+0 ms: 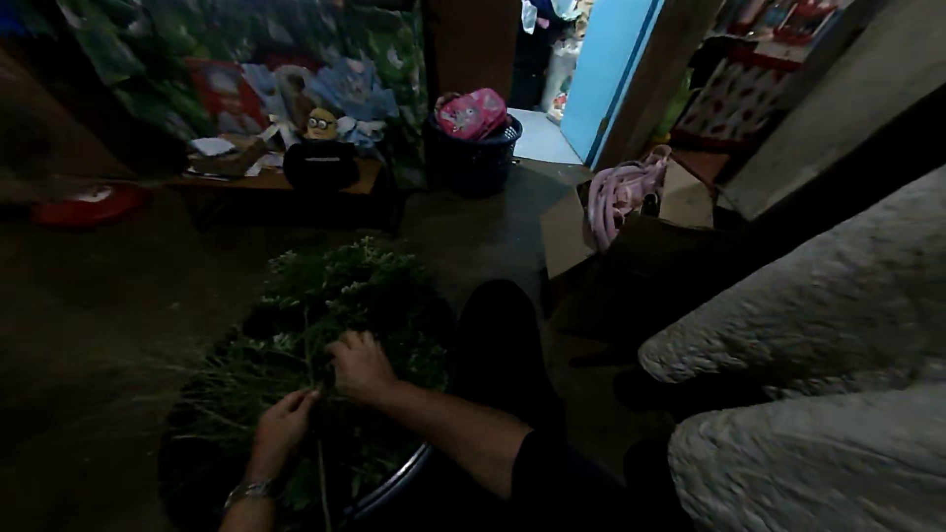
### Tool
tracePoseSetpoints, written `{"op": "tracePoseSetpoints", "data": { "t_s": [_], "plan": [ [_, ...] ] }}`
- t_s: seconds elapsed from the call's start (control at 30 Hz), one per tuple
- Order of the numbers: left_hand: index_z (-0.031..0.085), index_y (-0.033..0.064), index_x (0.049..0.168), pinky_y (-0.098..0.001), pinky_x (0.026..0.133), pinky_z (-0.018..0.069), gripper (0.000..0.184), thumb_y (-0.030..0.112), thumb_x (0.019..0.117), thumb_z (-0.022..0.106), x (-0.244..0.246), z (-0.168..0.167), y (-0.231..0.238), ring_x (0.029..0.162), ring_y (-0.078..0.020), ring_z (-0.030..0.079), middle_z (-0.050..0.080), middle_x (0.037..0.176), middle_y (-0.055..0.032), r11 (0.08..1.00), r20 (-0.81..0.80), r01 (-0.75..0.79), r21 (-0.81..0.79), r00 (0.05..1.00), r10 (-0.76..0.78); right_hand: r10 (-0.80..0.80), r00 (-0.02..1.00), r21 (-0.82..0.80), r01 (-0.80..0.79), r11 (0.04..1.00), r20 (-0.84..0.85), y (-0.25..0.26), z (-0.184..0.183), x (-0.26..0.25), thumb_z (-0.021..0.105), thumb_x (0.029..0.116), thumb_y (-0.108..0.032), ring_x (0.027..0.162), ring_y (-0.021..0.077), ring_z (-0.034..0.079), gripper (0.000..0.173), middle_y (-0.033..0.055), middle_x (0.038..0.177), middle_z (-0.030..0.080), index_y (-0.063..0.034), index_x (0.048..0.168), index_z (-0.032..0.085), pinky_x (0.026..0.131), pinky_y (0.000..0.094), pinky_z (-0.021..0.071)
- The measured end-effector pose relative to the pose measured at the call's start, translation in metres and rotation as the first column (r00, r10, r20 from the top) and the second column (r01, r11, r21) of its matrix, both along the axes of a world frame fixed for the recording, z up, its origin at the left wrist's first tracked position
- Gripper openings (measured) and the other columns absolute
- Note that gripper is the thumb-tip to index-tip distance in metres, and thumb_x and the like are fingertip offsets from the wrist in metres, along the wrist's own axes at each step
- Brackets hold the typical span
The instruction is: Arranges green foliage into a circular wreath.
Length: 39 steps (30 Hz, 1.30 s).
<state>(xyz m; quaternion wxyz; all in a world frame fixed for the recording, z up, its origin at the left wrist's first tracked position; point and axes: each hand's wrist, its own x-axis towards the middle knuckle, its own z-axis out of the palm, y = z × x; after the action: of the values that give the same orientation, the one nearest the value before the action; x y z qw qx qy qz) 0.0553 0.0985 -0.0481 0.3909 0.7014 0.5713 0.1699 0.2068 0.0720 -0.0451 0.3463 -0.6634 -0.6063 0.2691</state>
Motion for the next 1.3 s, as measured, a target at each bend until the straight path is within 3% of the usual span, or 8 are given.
{"op": "tracePoseSetpoints", "data": {
  "t_s": [0.07,0.17,0.47,0.67,0.93,1.17,1.23,1.3],
  "plan": [
    [0.063,-0.0057,0.127,-0.0499,0.091,0.0497,0.034,0.021,0.1088,0.052,0.003,0.002,-0.004,0.1,-0.0313,0.064,0.066,0.116,-0.0259,1.0,0.003,0.017,-0.017,1.0,-0.017,0.031,0.985,0.064,-0.043,0.997,0.169,0.012,-0.008,0.008,0.056,0.0984,0.0,0.15,0.0393,0.034,0.045,0.015,0.156,0.048,-0.0053,0.143,0.059,0.12,0.0579,0.0296],
    [0.064,-0.0058,0.125,-0.0481,0.088,0.0505,0.031,0.019,0.108,0.053,-0.001,0.0,-0.004,0.094,-0.0289,0.064,0.066,0.112,-0.025,0.999,0.017,0.014,-0.034,1.0,-0.013,0.095,0.951,0.052,-0.115,0.992,0.294,0.023,-0.024,0.01,0.06,0.0974,0.0,0.151,0.038,0.033,0.047,0.0115,0.156,0.05,-0.0073,0.144,0.058,0.121,0.0607,0.0239],
    [0.064,-0.0033,0.124,-0.0411,0.081,0.0518,0.029,0.019,0.1065,0.056,0.001,0.001,-0.007,0.085,-0.0196,0.062,0.067,0.106,-0.0193,0.997,0.038,0.038,-0.074,0.999,-0.035,0.029,0.955,0.16,-0.08,0.984,0.296,0.02,-0.017,0.015,0.057,0.1034,-0.01,0.13,0.0428,0.055,0.026,0.0229,0.133,0.064,-0.0017,0.123,0.072,0.109,0.0557,0.0431],
    [0.065,-0.0061,0.12,-0.0382,0.082,0.0521,0.027,0.015,0.1051,0.058,-0.001,0.003,-0.008,0.085,-0.0176,0.062,0.067,0.107,-0.0198,0.999,0.068,0.004,-0.055,0.998,0.0,0.149,0.963,0.122,-0.179,0.976,0.222,0.017,-0.008,0.012,0.052,0.1047,-0.004,0.124,0.0395,0.062,0.028,0.0239,0.129,0.066,0.0046,0.126,0.068,0.107,0.0504,0.0471],
    [0.064,-0.0068,0.116,-0.0319,0.075,0.0504,0.025,0.015,0.105,0.057,0.006,0.006,-0.012,0.076,-0.0117,0.057,0.065,0.098,-0.0153,0.999,0.097,-0.022,-0.032,0.995,0.025,0.037,0.986,0.041,-0.044,0.998,0.161,0.007,0.001,0.003,0.052,0.1051,-0.007,0.123,0.0363,0.063,0.029,0.023,0.129,0.066,0.0055,0.128,0.064,0.105,0.0478,0.0495],
    [0.061,-0.0075,0.129,-0.0468,0.092,0.0515,0.036,0.02,0.1083,0.052,-0.004,-0.001,0.003,0.1,-0.0297,0.065,0.065,0.118,-0.0271,0.996,0.012,-0.085,0.003,0.996,0.085,-0.013,0.996,0.008,0.012,1.0,0.09,-0.002,0.026,0.012,0.047,0.1076,-0.008,0.123,0.0354,0.063,0.034,0.023,0.139,0.06,0.0039,0.138,0.057,0.104,0.047,0.0507],
    [0.054,-0.0138,0.133,-0.0619,0.104,0.0408,0.046,0.024,0.106,0.058,-0.007,-0.004,0.007,0.121,-0.0494,0.056,0.057,0.129,-0.0386,0.995,-0.085,-0.055,0.083,0.994,0.062,-0.013,0.995,0.136,-0.001,0.991,0.098,-0.007,0.03,0.01,0.051,0.1049,-0.005,0.115,0.0361,0.068,0.032,0.0245,0.133,0.064,0.0048,0.134,0.061,0.098,0.047,0.0542],
    [0.035,-0.0163,0.149,-0.0654,0.115,0.0286,0.064,0.024,0.1053,0.058,-0.01,-0.008,0.008,0.14,-0.0589,0.035,0.035,0.148,-0.0453,0.986,-0.08,-0.011,0.164,0.996,0.024,-0.031,0.993,0.331,-0.008,0.944,0.112,-0.014,0.029,0.003,0.057,0.0992,0.001,0.103,0.0368,0.072,0.027,0.0251,0.121,0.069,0.0066,0.124,0.068,0.088,0.0473,0.0584]
  ]
}}
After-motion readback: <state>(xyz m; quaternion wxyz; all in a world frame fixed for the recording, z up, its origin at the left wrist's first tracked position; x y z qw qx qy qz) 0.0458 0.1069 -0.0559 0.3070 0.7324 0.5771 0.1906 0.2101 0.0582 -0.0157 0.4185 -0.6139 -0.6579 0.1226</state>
